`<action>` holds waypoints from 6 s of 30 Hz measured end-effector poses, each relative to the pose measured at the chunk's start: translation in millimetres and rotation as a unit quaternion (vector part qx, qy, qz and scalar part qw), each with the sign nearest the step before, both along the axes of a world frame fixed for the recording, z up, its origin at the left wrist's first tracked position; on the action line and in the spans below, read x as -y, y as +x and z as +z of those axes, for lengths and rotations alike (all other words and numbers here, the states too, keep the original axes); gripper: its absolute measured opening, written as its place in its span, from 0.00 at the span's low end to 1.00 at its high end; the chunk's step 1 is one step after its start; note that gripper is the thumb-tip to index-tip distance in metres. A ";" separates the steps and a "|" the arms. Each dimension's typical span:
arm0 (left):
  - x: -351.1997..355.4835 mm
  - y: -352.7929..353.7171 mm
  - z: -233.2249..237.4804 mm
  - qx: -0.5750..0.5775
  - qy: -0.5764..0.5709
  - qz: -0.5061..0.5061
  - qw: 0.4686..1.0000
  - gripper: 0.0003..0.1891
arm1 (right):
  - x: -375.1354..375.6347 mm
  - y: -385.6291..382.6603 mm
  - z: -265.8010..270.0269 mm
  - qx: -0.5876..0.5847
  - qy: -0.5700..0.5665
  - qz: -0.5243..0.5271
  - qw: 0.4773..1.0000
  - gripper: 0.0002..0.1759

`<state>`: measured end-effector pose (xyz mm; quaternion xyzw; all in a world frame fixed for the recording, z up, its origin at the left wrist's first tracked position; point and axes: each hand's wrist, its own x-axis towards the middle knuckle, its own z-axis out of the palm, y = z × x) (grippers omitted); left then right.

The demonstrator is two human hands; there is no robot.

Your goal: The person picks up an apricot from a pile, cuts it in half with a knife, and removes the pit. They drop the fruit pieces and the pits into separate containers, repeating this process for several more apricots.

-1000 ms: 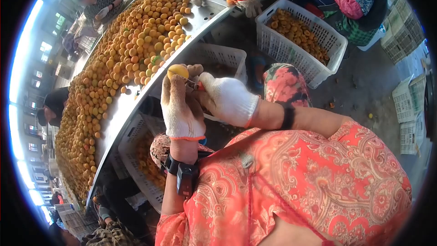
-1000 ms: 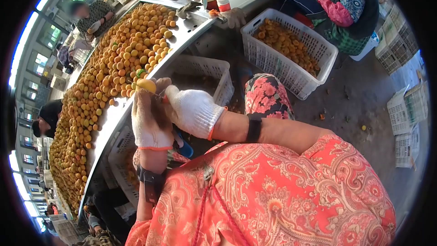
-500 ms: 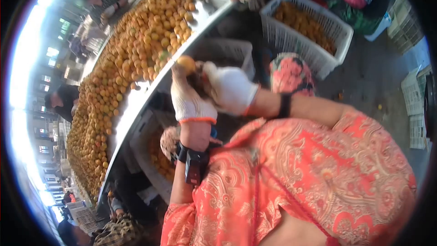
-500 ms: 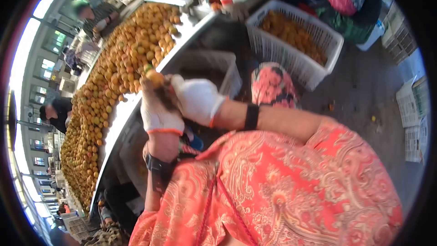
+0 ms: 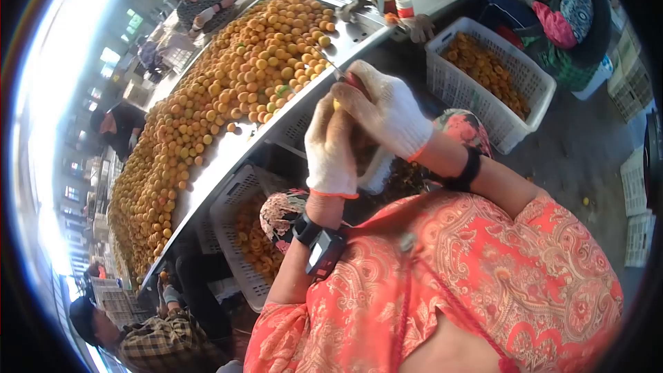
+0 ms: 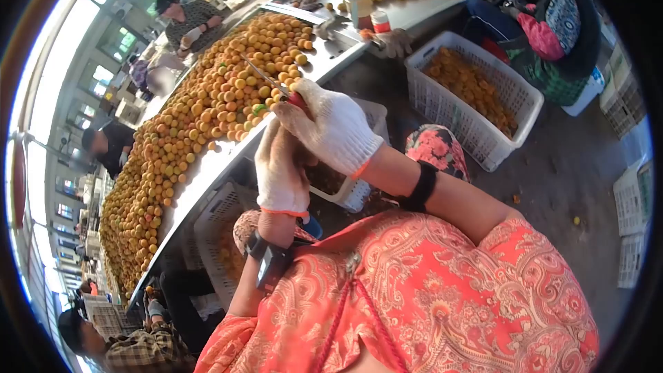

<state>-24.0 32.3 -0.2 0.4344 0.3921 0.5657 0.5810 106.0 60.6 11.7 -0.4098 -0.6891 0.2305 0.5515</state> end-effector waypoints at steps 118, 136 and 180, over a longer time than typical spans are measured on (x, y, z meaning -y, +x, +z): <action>15.4 -16.5 -16.0 0.060 -0.142 -0.142 0.978 0.15 | -21.5 2.8 -6.1 -0.408 -0.213 0.300 0.835 0.20; -42.2 -1.3 -50.8 -0.246 -0.080 -0.051 0.965 0.13 | -79.4 2.5 -55.9 -0.629 -0.355 0.167 0.671 0.22; -204.4 -320.2 -130.1 -0.580 -0.122 0.093 0.800 0.17 | -94.5 -23.2 -138.5 -0.197 -0.600 0.130 0.764 0.16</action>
